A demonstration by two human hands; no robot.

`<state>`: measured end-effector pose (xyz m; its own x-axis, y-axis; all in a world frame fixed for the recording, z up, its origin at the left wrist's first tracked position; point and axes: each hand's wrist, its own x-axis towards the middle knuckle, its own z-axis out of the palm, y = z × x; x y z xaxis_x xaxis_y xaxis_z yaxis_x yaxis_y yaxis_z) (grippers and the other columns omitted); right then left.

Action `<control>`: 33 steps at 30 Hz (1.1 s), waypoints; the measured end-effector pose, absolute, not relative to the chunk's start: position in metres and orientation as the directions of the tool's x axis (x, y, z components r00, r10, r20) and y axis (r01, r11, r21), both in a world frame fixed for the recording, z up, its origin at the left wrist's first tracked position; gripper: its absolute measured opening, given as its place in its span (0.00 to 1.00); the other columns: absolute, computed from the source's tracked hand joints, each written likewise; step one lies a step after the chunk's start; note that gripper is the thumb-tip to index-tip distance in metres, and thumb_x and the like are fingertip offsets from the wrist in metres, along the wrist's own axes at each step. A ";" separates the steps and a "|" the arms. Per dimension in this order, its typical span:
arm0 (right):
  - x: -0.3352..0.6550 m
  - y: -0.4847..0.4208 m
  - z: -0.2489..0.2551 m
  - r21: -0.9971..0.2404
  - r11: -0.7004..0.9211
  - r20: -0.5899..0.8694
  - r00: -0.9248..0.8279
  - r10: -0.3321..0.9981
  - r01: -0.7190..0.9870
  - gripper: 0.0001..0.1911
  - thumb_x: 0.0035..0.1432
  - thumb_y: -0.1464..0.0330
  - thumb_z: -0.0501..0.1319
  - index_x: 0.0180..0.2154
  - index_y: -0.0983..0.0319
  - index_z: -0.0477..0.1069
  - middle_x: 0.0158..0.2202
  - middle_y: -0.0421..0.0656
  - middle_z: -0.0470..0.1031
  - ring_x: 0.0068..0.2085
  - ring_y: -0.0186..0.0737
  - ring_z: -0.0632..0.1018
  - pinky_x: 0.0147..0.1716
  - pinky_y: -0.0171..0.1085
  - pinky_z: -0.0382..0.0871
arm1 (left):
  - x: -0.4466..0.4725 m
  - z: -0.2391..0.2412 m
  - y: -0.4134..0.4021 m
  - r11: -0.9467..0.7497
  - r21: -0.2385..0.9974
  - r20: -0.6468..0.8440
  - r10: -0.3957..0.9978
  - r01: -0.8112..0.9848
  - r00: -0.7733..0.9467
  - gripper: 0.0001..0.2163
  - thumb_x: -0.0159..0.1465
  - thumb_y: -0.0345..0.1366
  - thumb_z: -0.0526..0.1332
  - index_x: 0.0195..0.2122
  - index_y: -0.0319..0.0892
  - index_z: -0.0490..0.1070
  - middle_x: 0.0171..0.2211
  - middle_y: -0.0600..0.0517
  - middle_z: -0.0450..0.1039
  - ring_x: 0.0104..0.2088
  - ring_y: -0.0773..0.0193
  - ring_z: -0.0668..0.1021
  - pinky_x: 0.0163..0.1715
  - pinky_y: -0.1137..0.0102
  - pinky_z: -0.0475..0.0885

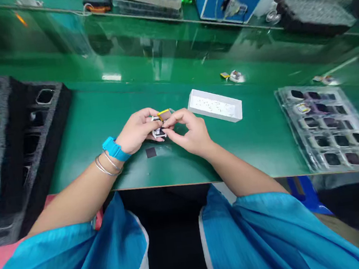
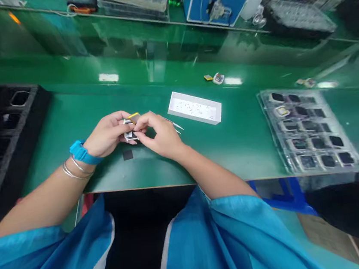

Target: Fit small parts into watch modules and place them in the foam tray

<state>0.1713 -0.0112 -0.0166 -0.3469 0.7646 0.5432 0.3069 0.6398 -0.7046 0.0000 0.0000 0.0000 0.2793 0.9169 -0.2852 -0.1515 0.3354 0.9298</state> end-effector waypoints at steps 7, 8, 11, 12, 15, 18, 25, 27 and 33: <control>0.172 -0.011 -0.019 -0.621 0.693 0.592 -0.361 0.721 0.365 0.06 0.57 0.74 0.61 0.33 0.58 0.66 0.31 0.38 0.76 0.34 0.36 0.77 0.42 0.40 0.72 | 0.001 0.002 -0.002 0.341 0.932 -0.297 0.913 -0.124 0.281 0.08 0.54 0.26 0.63 0.34 0.37 0.66 0.23 0.54 0.72 0.21 0.68 0.75 0.21 0.74 0.76; 0.173 -0.011 -0.019 -0.623 0.692 0.593 -0.357 0.722 0.364 0.05 0.57 0.73 0.61 0.33 0.58 0.66 0.31 0.38 0.76 0.34 0.37 0.77 0.42 0.41 0.72 | 0.001 0.002 -0.001 0.340 0.932 -0.296 0.913 -0.124 0.280 0.08 0.54 0.26 0.63 0.34 0.37 0.66 0.23 0.54 0.72 0.21 0.67 0.76 0.22 0.74 0.76; 0.174 -0.011 -0.019 -0.652 0.661 0.560 -0.352 0.750 0.371 0.04 0.58 0.71 0.62 0.33 0.58 0.66 0.32 0.39 0.76 0.35 0.38 0.78 0.42 0.41 0.72 | 0.000 0.001 -0.001 0.336 0.933 -0.293 0.916 -0.125 0.275 0.08 0.55 0.26 0.63 0.34 0.37 0.65 0.23 0.54 0.72 0.22 0.66 0.76 0.22 0.73 0.76; 0.174 -0.012 -0.019 -0.660 0.651 0.548 -0.353 0.759 0.374 0.04 0.59 0.71 0.62 0.34 0.58 0.66 0.32 0.39 0.76 0.35 0.38 0.78 0.42 0.41 0.72 | 0.000 0.001 -0.001 0.336 0.934 -0.293 0.915 -0.124 0.276 0.08 0.55 0.26 0.62 0.34 0.37 0.65 0.23 0.54 0.72 0.22 0.66 0.76 0.22 0.72 0.76; 0.174 -0.012 -0.019 -0.668 0.643 0.531 -0.366 0.765 0.375 0.04 0.58 0.72 0.62 0.34 0.58 0.66 0.32 0.39 0.76 0.35 0.38 0.78 0.43 0.42 0.71 | 0.000 0.000 -0.001 0.335 0.935 -0.292 0.914 -0.120 0.282 0.07 0.55 0.26 0.62 0.34 0.37 0.65 0.23 0.53 0.72 0.22 0.67 0.76 0.22 0.72 0.76; 0.174 -0.012 -0.019 -0.660 0.650 0.536 -0.371 0.759 0.377 0.05 0.58 0.72 0.61 0.33 0.58 0.66 0.32 0.38 0.76 0.35 0.37 0.78 0.43 0.41 0.71 | 0.000 0.001 -0.001 0.333 0.936 -0.289 0.913 -0.115 0.288 0.07 0.55 0.25 0.62 0.33 0.38 0.65 0.22 0.54 0.72 0.21 0.67 0.76 0.22 0.73 0.76; 0.173 -0.010 -0.023 -0.531 0.724 0.591 -0.420 0.689 0.441 0.04 0.60 0.71 0.60 0.33 0.58 0.66 0.30 0.38 0.75 0.34 0.37 0.76 0.42 0.42 0.70 | 0.001 0.000 -0.001 0.333 0.935 -0.290 0.915 -0.120 0.280 0.06 0.56 0.25 0.62 0.33 0.37 0.65 0.23 0.53 0.72 0.21 0.67 0.76 0.21 0.74 0.76; 0.171 -0.012 -0.024 -0.465 0.738 0.602 -0.437 0.668 0.489 0.04 0.60 0.72 0.60 0.34 0.58 0.66 0.31 0.39 0.74 0.35 0.39 0.75 0.43 0.43 0.69 | 0.001 -0.001 -0.001 0.333 0.936 -0.292 0.917 -0.116 0.271 0.06 0.56 0.24 0.62 0.33 0.36 0.66 0.22 0.52 0.72 0.21 0.67 0.76 0.20 0.75 0.75; 0.169 -0.015 -0.016 -0.483 0.599 0.534 -0.328 0.779 0.638 0.10 0.56 0.71 0.64 0.41 0.59 0.68 0.45 0.48 0.70 0.49 0.49 0.71 0.48 0.49 0.66 | 0.003 -0.006 0.000 0.347 0.931 -0.306 0.913 -0.118 0.269 0.07 0.56 0.24 0.64 0.35 0.36 0.67 0.24 0.52 0.73 0.22 0.66 0.77 0.20 0.74 0.76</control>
<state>0.1690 -0.0153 -0.0162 -0.3280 0.7795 0.5337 0.6381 0.5994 -0.4833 0.0032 0.0002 -0.0056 0.2691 0.9132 -0.3060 -0.1182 0.3467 0.9305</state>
